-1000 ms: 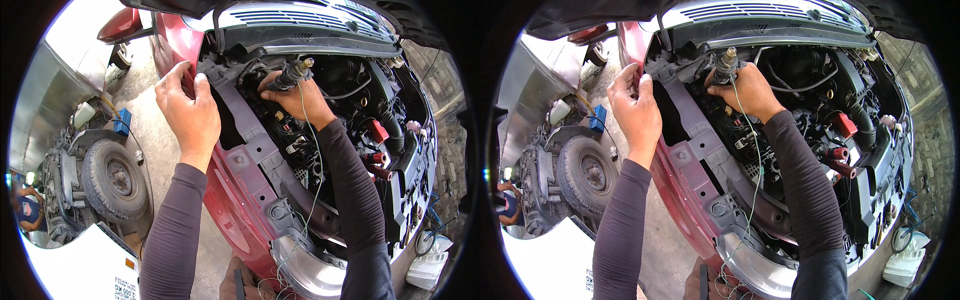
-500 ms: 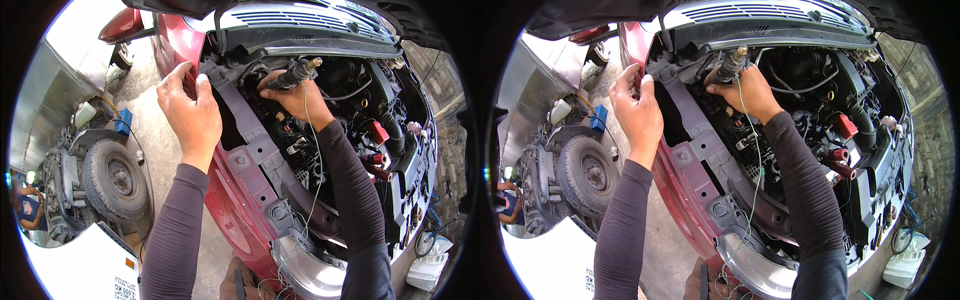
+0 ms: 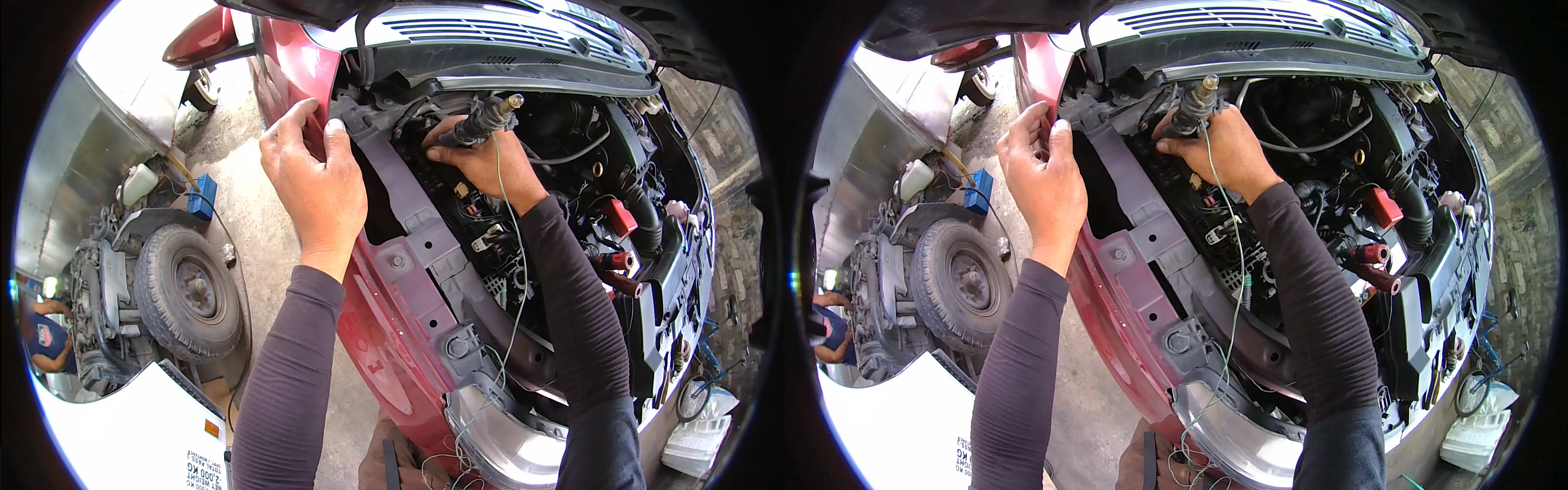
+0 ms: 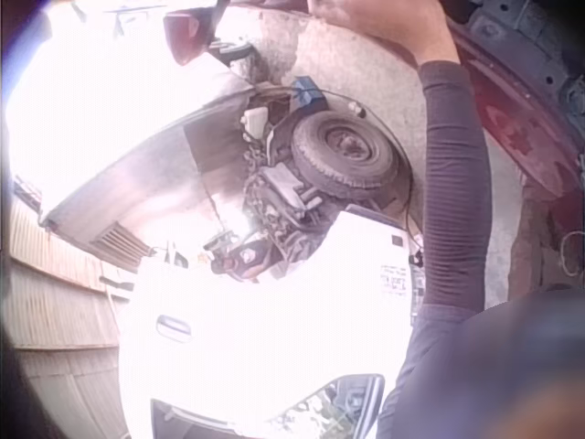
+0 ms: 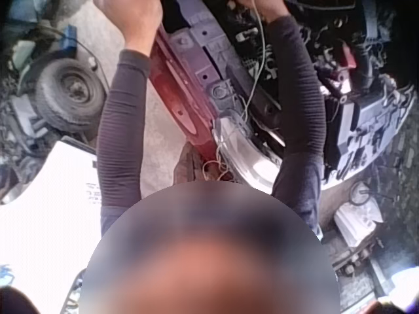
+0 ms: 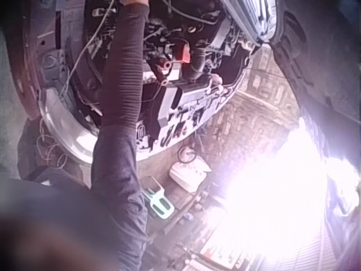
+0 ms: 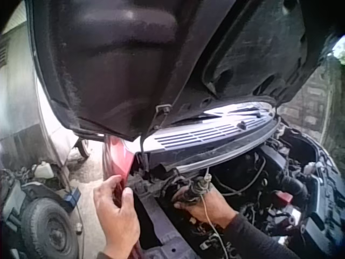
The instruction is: The person uses a test light to probe multiple points in the engine bay of a red car with the hood open. They open a black case, retrieve a test light, and repeatedly touch its probe to connectors and terminals near the battery and fuse box. The person closes the case and continues testing different spots under the hood.
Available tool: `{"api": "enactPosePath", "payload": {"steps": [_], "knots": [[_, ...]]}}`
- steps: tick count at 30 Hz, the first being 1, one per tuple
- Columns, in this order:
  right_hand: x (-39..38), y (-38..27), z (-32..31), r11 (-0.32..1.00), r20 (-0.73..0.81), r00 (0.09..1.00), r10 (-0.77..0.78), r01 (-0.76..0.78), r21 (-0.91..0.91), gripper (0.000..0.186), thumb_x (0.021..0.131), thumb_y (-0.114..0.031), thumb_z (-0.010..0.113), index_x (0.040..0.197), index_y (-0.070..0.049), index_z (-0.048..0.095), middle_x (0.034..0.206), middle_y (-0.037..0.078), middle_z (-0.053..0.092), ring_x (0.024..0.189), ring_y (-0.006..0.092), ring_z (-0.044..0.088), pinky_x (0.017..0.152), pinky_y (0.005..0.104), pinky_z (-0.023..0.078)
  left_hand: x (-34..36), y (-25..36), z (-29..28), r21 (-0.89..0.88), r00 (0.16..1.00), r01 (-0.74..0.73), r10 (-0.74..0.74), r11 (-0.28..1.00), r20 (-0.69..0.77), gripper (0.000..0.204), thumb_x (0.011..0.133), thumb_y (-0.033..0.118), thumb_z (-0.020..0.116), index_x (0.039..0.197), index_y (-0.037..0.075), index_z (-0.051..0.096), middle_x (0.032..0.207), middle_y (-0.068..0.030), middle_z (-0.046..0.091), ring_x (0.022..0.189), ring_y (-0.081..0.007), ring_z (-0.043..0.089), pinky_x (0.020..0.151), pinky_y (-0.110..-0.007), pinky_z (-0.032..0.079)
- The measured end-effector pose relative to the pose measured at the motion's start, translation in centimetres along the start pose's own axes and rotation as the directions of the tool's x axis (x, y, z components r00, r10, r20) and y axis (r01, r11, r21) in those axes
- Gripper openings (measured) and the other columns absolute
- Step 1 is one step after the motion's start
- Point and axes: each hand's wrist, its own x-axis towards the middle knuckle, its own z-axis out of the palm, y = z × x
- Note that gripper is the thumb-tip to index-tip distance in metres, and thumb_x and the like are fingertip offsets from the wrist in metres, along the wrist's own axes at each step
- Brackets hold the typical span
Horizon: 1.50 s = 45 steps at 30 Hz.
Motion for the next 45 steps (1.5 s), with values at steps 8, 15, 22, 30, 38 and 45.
{"api": "enactPosePath", "payload": {"steps": [8,15,22,30,38,45], "knots": [[0.0,0.1,0.4,0.992,-0.089,0.988,-0.123,0.120,-0.043,0.016,0.084,-0.011,0.085,0.100,-0.009,0.083,0.092,0.010,0.080,0.087,0.0282,0.077,0.082,0.0378,0.059,0.0,0.1,0.0,-0.007,1.000,0.011,-0.011,1.000,-0.003,0.032,0.097,0.011,0.070,0.128,0.002,0.067,0.124,-0.0151,0.062,0.124,-0.0321,0.054,0.110,-0.044,0.044],[0.0,0.3,0.4,0.990,-0.100,0.986,-0.135,0.129,-0.060,0.015,0.085,-0.012,0.084,0.099,-0.009,0.083,0.090,0.010,0.080,0.085,0.0297,0.077,0.081,0.0386,0.059,0.0,0.0,0.0,-0.016,1.000,0.001,-0.001,1.000,0.001,0.032,0.097,0.012,0.070,0.128,0.002,0.067,0.125,-0.0156,0.061,0.124,-0.0316,0.054,0.110,-0.043,0.044],[0.1,0.2,0.2,0.985,-0.083,0.985,-0.149,0.141,-0.097,0.014,0.085,-0.013,0.084,0.099,-0.010,0.083,0.093,0.011,0.080,0.087,0.0306,0.077,0.082,0.0384,0.059,0.0,-0.1,0.1,-0.009,1.000,0.003,-0.004,1.000,-0.005,0.032,0.097,0.012,0.070,0.127,0.002,0.067,0.125,-0.0156,0.061,0.123,-0.0315,0.054,0.109,-0.043,0.045],[0.0,0.2,0.8,0.998,-0.115,0.991,-0.067,0.065,-0.019,0.015,0.085,-0.014,0.084,0.099,-0.010,0.083,0.095,0.010,0.081,0.089,0.0294,0.077,0.083,0.0371,0.059,-0.1,0.2,0.0,-0.020,1.000,0.016,-0.016,1.000,0.005,0.032,0.098,0.011,0.070,0.128,0.002,0.066,0.124,-0.0152,0.061,0.123,-0.0316,0.054,0.109,-0.043,0.045],[0.2,0.3,1.0,0.993,-0.110,0.988,-0.107,0.100,-0.062,0.016,0.085,-0.015,0.084,0.100,-0.010,0.083,0.094,0.009,0.080,0.089,0.0284,0.076,0.082,0.0381,0.058,0.0,0.1,0.0,-0.033,1.000,0.011,-0.011,0.999,0.007,0.032,0.098,0.011,0.070,0.129,0.002,0.066,0.124,-0.0151,0.060,0.122,-0.0307,0.054,0.109,-0.043,0.045],[0.3,0.5,1.1,0.991,-0.127,0.983,-0.130,0.123,-0.059,0.016,0.085,-0.015,0.084,0.100,-0.010,0.083,0.094,0.009,0.080,0.089,0.0298,0.076,0.082,0.0386,0.059,0.0,0.1,-0.1,-0.011,1.000,0.013,-0.013,1.000,0.004,0.032,0.097,0.011,0.070,0.128,0.002,0.067,0.123,-0.0154,0.061,0.123,-0.0321,0.054,0.110,-0.044,0.045]]}}
